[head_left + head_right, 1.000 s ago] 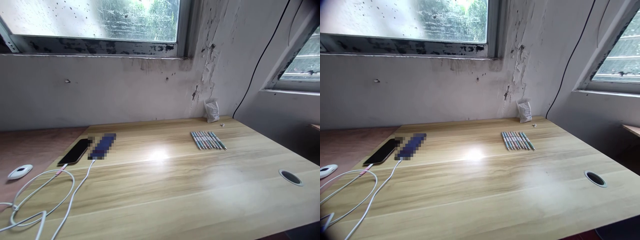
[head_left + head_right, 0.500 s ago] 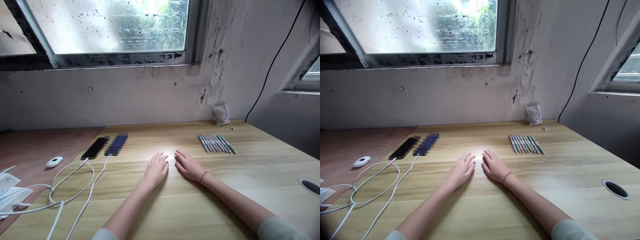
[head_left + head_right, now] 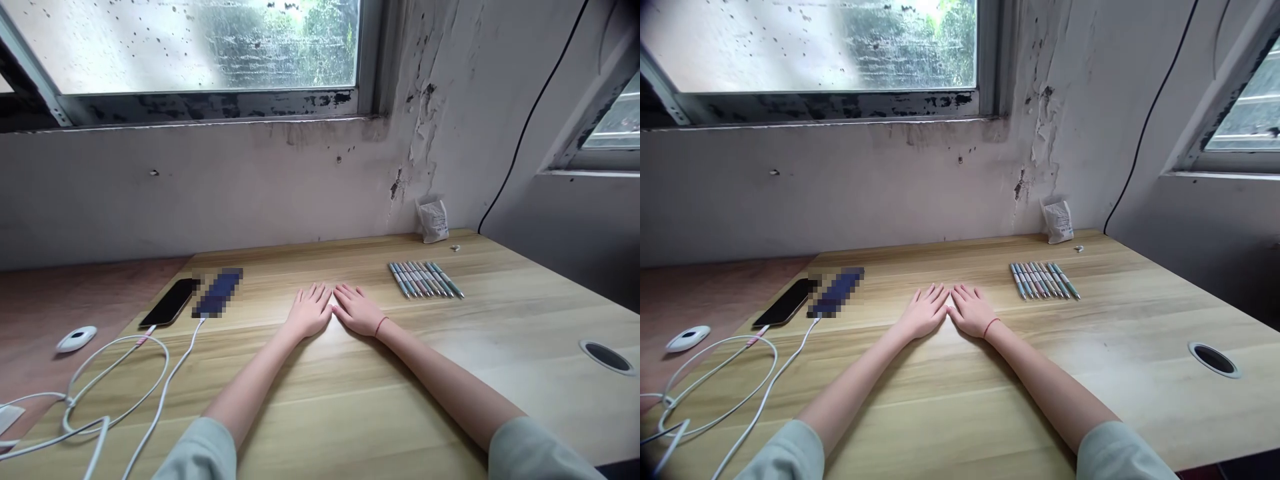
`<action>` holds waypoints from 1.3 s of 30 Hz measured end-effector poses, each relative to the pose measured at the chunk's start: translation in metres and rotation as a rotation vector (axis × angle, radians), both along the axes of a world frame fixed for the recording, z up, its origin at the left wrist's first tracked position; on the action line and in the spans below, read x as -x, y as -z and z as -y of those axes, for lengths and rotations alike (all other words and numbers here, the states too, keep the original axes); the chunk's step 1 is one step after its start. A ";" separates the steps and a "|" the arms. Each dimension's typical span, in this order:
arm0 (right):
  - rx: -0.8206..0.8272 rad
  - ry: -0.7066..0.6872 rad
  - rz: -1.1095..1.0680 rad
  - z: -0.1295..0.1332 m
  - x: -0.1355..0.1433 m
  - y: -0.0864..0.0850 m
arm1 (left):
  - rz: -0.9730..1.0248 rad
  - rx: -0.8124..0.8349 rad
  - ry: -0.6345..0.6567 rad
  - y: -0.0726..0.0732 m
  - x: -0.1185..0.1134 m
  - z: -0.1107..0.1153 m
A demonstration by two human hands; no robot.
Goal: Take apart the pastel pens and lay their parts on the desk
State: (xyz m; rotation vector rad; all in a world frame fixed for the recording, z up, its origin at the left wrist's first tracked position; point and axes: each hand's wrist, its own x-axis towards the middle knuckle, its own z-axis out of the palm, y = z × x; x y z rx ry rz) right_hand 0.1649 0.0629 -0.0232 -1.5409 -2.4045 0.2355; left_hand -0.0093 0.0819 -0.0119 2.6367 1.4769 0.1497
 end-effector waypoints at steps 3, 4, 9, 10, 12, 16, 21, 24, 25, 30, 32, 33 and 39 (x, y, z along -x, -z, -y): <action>-0.009 0.000 -0.010 0.002 -0.001 0.000 | 0.003 0.002 0.026 -0.001 0.001 0.003; -0.014 -0.001 -0.016 0.002 -0.001 0.000 | 0.006 -0.001 0.037 -0.002 0.002 0.004; -0.038 -0.008 -0.038 0.004 -0.002 -0.001 | 0.025 -0.036 0.063 -0.002 0.004 0.006; -0.040 -0.009 -0.041 0.004 -0.002 -0.001 | 0.030 -0.041 0.063 -0.001 0.004 0.006; -0.044 -0.013 -0.045 0.004 -0.003 0.000 | 0.038 -0.045 0.063 -0.001 0.005 0.005; -0.054 -0.016 -0.049 0.003 -0.004 0.001 | 0.055 -0.048 0.061 0.001 0.005 0.005; -0.055 -0.013 -0.052 0.003 -0.004 0.002 | 0.069 -0.063 0.055 0.003 0.004 0.005; -0.053 -0.015 -0.052 0.005 -0.004 0.001 | 0.071 -0.069 0.053 0.002 0.004 0.006; -0.054 -0.016 -0.053 0.005 -0.004 0.001 | 0.072 -0.069 0.052 0.002 0.004 0.006; -0.060 -0.016 -0.056 0.005 -0.004 0.001 | 0.072 -0.064 0.048 -0.001 0.003 0.007; -0.060 -0.015 -0.055 0.004 -0.004 0.002 | 0.073 -0.065 0.047 -0.001 0.003 0.008; -0.061 -0.016 -0.055 0.004 -0.004 0.002 | 0.075 -0.067 0.046 -0.001 0.003 0.008; -0.076 -0.018 -0.053 0.004 -0.004 0.003 | 0.089 -0.080 0.048 0.002 0.004 0.007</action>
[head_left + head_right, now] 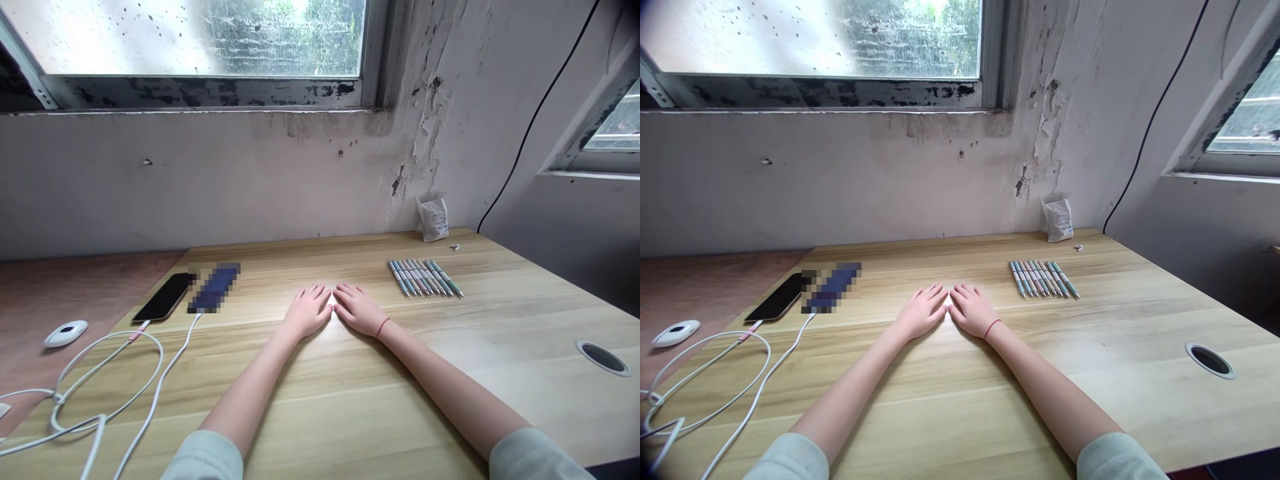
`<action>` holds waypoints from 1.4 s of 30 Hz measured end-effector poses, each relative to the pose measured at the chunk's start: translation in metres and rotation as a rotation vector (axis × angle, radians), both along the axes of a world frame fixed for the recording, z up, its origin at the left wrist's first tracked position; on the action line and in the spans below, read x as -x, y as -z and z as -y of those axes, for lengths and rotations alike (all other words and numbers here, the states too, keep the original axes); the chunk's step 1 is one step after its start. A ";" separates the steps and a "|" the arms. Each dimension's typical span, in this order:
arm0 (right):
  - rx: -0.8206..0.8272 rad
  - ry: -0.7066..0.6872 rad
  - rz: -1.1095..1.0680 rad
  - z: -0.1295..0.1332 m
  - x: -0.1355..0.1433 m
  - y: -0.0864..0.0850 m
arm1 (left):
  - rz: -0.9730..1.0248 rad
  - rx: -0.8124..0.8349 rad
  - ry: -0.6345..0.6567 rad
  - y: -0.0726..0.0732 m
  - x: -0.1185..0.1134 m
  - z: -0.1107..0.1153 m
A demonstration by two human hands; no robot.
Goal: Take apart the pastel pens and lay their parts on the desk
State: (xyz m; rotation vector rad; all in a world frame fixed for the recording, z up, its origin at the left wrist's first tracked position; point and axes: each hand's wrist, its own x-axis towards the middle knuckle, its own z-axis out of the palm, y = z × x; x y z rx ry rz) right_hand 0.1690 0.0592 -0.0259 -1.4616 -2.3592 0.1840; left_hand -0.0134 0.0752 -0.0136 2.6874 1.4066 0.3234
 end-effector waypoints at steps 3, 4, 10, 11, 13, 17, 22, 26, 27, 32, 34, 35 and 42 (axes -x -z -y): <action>-0.002 -0.002 0.002 0.000 0.000 0.000 | 0.005 -0.001 0.001 0.000 0.000 0.000; -0.004 -0.004 0.001 0.001 0.000 0.000 | 0.006 0.000 0.001 0.000 0.000 0.000; 0.001 -0.004 -0.005 0.002 0.000 -0.002 | 0.002 0.001 -0.001 -0.002 0.000 0.001; 0.005 -0.003 -0.005 0.001 0.000 -0.002 | 0.001 0.001 -0.001 -0.002 0.000 0.002; 0.012 -0.003 -0.005 0.001 0.000 -0.002 | 0.001 0.001 -0.003 -0.002 0.000 0.002; 0.017 -0.003 -0.006 0.000 0.000 -0.002 | 0.003 0.002 -0.004 -0.002 0.000 0.002; 0.012 -0.004 -0.006 0.001 0.000 -0.002 | 0.004 0.003 -0.002 -0.002 -0.001 0.002; 0.009 -0.004 -0.004 0.001 0.000 -0.002 | 0.010 0.000 -0.002 -0.002 0.000 0.002; 0.009 -0.004 -0.002 0.001 0.000 -0.002 | 0.011 -0.001 -0.002 -0.002 0.000 0.002; 0.009 -0.006 -0.003 0.001 0.000 -0.003 | 0.007 0.000 -0.001 -0.002 0.000 0.001; 0.005 -0.007 -0.004 0.002 0.000 -0.003 | 0.003 0.000 -0.003 -0.001 0.000 0.001; 0.002 -0.007 -0.005 0.002 0.000 -0.004 | 0.001 0.000 -0.003 -0.001 0.000 0.001; -0.003 -0.006 -0.005 0.001 0.000 -0.003 | 0.003 -0.005 0.002 0.000 0.000 0.001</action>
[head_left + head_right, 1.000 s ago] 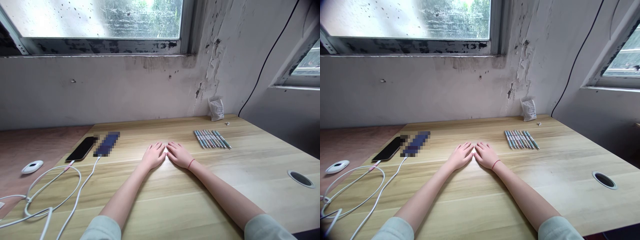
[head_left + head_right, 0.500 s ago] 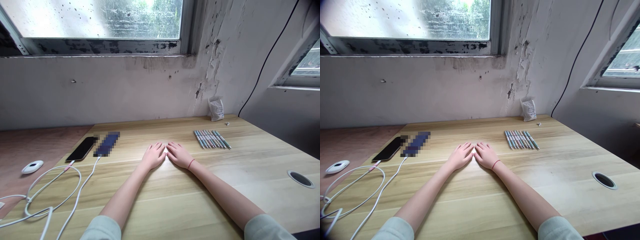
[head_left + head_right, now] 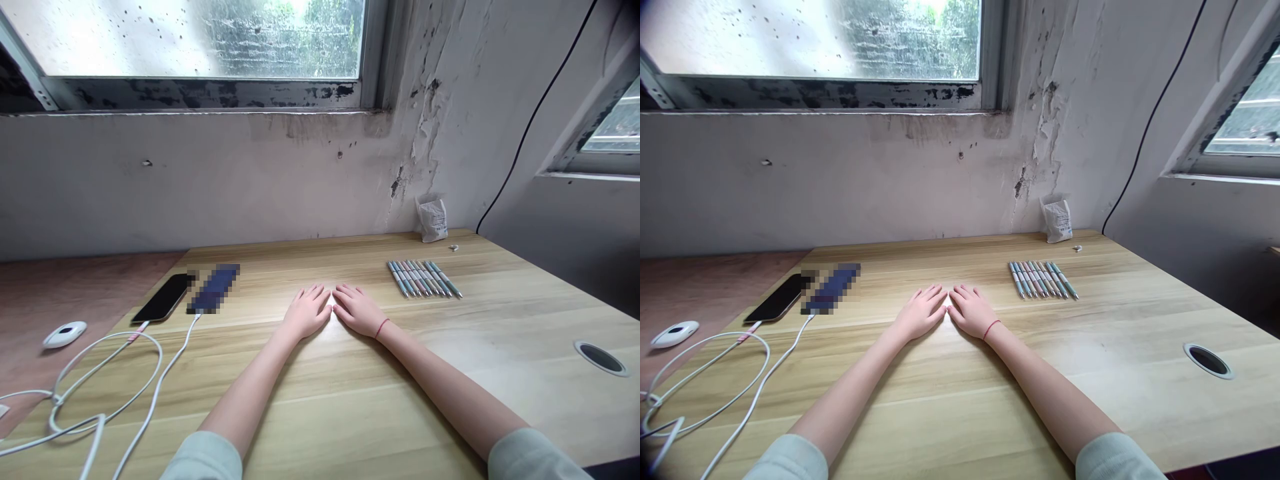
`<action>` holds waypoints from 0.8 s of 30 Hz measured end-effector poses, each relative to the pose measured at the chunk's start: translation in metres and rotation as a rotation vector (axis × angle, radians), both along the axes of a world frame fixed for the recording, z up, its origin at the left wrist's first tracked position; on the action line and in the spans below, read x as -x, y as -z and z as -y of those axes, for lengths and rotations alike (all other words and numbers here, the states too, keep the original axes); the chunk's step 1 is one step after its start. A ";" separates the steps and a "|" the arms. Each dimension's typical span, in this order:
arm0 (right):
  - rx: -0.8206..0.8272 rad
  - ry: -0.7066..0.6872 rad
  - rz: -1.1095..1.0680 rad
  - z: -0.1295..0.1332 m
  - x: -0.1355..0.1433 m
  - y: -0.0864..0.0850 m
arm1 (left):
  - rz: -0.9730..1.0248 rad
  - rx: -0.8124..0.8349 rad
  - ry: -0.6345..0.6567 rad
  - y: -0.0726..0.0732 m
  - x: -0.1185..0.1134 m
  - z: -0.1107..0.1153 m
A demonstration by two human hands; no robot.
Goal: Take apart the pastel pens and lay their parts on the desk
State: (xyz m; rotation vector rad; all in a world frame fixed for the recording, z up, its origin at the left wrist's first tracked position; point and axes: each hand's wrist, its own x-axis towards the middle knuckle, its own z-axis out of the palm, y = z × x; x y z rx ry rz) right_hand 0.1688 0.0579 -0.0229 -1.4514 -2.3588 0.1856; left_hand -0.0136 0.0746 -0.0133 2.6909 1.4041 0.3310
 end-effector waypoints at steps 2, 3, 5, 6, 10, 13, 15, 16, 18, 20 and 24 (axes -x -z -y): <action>0.003 -0.001 0.000 0.000 0.000 0.000 | 0.002 -0.001 0.000 0.000 0.000 0.000; 0.004 -0.001 0.000 0.000 0.000 0.000 | 0.003 -0.002 0.000 0.000 0.000 0.000; 0.002 0.000 0.001 0.000 0.000 0.000 | 0.003 -0.001 -0.001 0.000 0.000 0.000; 0.000 -0.001 0.002 0.000 0.000 0.000 | 0.004 0.000 -0.003 0.000 0.000 0.001; 0.007 -0.003 0.006 0.000 0.000 0.000 | 0.012 -0.001 -0.004 0.000 0.000 0.001; 0.012 0.000 0.005 -0.001 0.000 0.001 | 0.014 -0.001 -0.002 0.000 0.000 0.000; 0.009 0.002 0.005 -0.001 0.000 0.001 | 0.011 0.000 -0.002 0.000 0.000 0.000; 0.007 0.002 0.005 -0.001 0.000 0.001 | 0.009 0.001 -0.002 0.000 0.000 0.000; 0.001 -0.003 0.006 -0.001 0.000 0.000 | 0.005 0.004 -0.002 -0.001 0.000 0.000; -0.002 -0.007 0.003 0.000 0.000 0.000 | 0.005 0.005 -0.001 -0.001 0.000 0.000; 0.001 -0.001 -0.002 0.000 0.000 0.001 | 0.010 0.006 -0.003 -0.001 0.000 0.001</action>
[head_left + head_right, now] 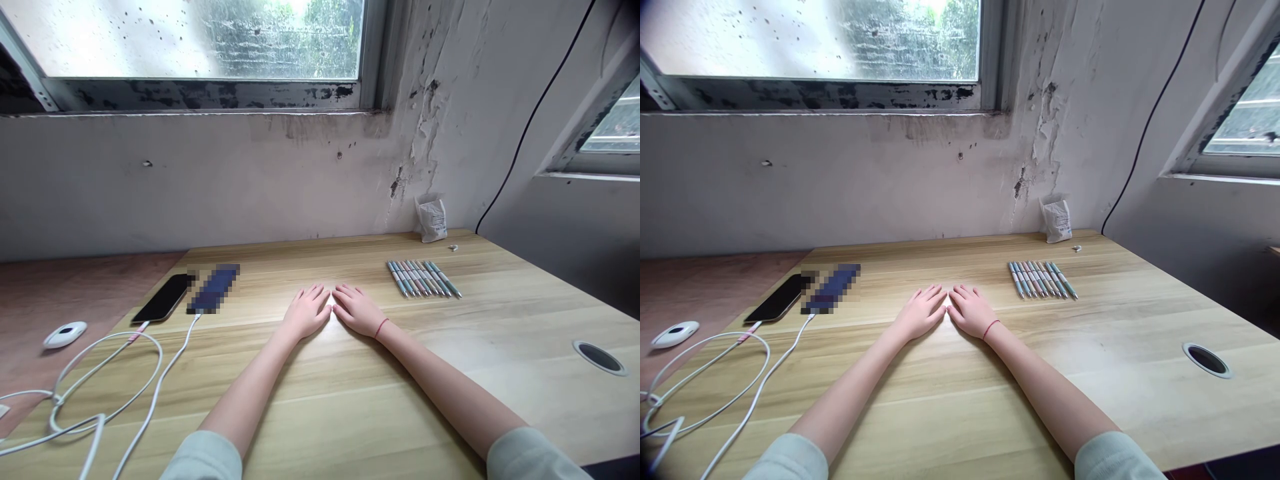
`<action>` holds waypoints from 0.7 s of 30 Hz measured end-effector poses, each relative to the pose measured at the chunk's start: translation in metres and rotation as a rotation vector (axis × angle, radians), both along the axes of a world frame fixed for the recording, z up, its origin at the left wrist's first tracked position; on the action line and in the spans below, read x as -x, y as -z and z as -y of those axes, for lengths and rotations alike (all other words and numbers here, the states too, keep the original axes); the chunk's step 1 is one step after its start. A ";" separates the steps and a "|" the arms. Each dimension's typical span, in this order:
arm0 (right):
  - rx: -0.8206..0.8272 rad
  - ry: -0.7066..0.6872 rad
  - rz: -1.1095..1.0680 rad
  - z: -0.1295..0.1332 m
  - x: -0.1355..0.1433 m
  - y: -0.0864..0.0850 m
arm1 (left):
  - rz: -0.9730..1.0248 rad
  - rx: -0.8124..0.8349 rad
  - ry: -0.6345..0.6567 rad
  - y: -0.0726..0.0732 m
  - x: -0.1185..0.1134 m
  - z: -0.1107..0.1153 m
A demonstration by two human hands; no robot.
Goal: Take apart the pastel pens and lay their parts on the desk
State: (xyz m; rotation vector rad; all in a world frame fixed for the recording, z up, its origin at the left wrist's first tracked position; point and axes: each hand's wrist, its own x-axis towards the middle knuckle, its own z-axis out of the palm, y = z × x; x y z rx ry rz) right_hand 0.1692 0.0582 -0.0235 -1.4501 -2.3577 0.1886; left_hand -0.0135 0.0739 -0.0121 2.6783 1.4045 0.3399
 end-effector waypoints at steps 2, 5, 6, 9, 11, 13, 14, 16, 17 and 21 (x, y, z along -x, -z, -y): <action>0.000 0.000 0.003 0.000 0.000 0.000 | -0.001 0.000 0.001 0.000 0.000 0.000; -0.001 0.002 0.006 0.000 0.000 0.001 | -0.003 -0.006 0.001 0.001 0.000 -0.001; -0.001 0.003 0.006 0.000 0.000 0.001 | -0.002 -0.007 0.001 0.002 0.000 -0.001; -0.003 0.000 0.003 0.000 0.000 0.000 | -0.003 -0.006 0.002 0.002 0.000 -0.001; -0.004 -0.001 0.000 0.000 0.000 0.000 | -0.006 -0.003 0.003 0.001 0.000 -0.001; -0.002 0.000 -0.002 0.000 0.000 0.000 | -0.009 -0.003 0.003 0.001 0.000 -0.001; 0.000 0.001 -0.001 0.000 0.000 0.000 | -0.009 -0.003 0.003 0.001 0.000 -0.001; 0.002 0.001 -0.001 0.000 0.000 0.000 | -0.009 -0.004 0.003 0.001 0.000 -0.001; 0.003 0.001 -0.001 0.000 0.000 0.000 | -0.009 -0.004 0.003 0.001 0.000 -0.001; 0.000 -0.003 -0.004 0.000 0.000 0.000 | -0.010 -0.002 0.001 0.001 0.000 -0.001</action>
